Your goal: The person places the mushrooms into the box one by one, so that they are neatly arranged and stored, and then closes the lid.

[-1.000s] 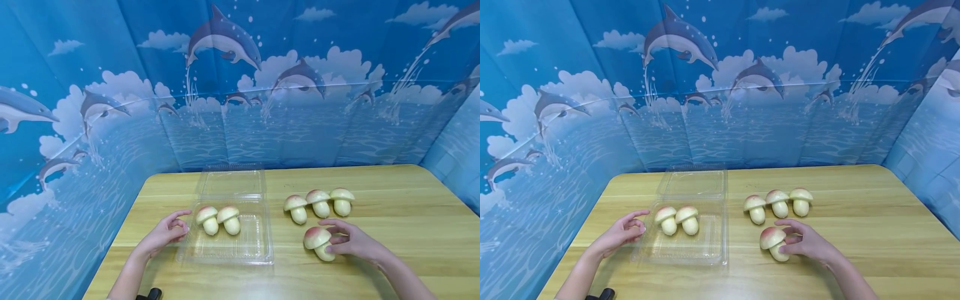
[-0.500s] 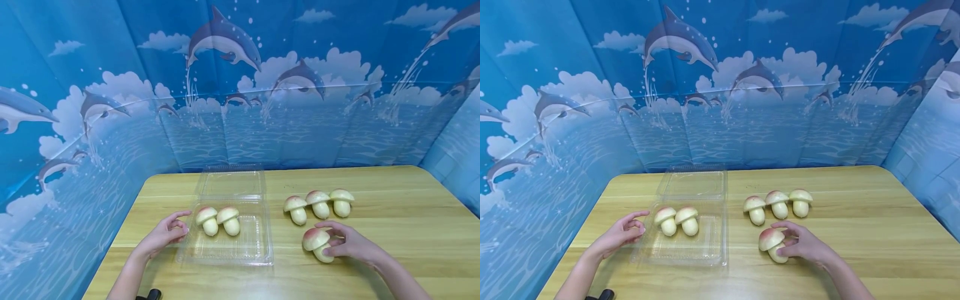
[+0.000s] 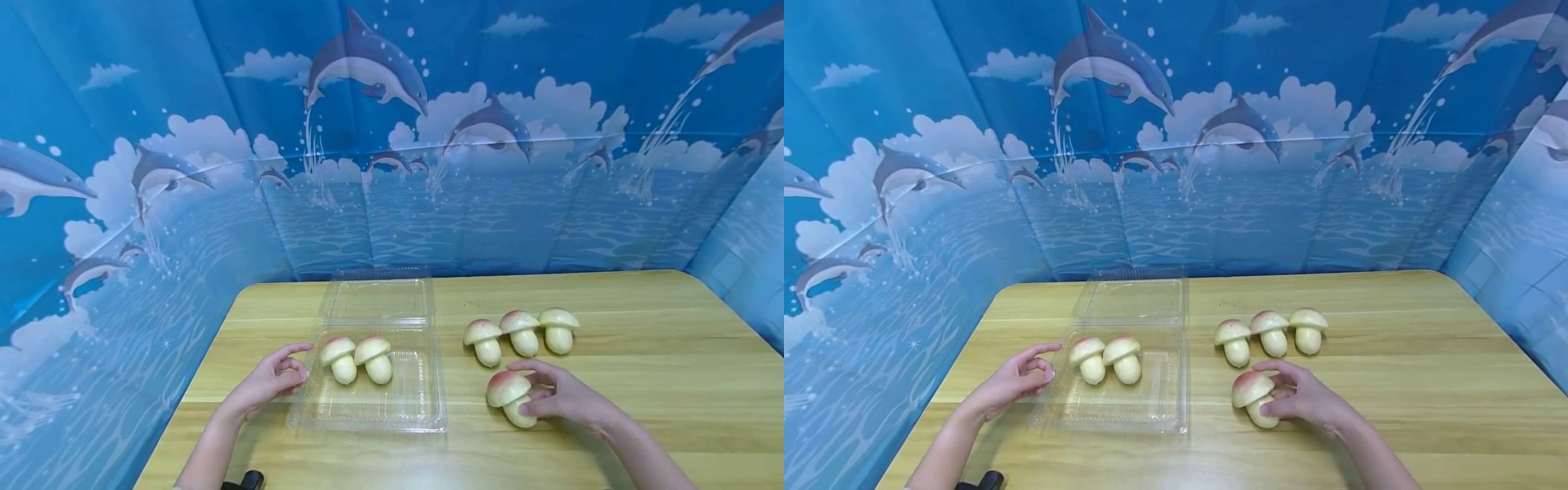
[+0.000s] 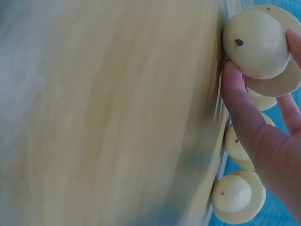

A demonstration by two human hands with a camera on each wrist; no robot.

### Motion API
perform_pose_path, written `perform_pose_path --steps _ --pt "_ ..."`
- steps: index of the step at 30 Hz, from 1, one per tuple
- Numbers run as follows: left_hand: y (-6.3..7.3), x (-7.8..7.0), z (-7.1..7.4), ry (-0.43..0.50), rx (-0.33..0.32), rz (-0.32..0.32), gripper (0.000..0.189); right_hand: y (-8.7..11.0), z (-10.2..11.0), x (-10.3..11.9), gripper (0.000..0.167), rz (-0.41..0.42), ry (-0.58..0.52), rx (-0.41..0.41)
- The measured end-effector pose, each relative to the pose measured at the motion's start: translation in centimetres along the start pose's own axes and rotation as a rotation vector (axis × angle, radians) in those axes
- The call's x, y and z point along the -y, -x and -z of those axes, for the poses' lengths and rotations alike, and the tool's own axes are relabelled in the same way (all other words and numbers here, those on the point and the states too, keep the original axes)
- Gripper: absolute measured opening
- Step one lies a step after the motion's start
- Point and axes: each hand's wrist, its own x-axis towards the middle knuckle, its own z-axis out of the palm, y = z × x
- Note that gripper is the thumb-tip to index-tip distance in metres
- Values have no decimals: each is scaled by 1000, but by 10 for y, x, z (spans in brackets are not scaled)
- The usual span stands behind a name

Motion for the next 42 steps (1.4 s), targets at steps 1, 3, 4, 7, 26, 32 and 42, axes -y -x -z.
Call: perform_pose_path --steps 1,3,4,7,26,32,42 --pt "0 0 0 0 2 0 61 0 -1 0 66 1 -4 2" --pt "0 0 0 0 5 -1 61 -1 -2 0 66 4 -9 6" --pt "0 0 0 2 6 -1 61 -2 -3 0 65 9 -6 6" --pt "1 1 0 7 4 -3 61 -4 -8 2 66 22 -11 11" --pt "0 2 1 2 8 -20 60 -26 -22 25 66 -9 -57 27" --pt "0 2 1 10 1 -12 61 -35 -26 34 65 -7 -92 37" --pt "0 2 2 9 -3 -10 61 -45 -29 46 65 13 -116 44"
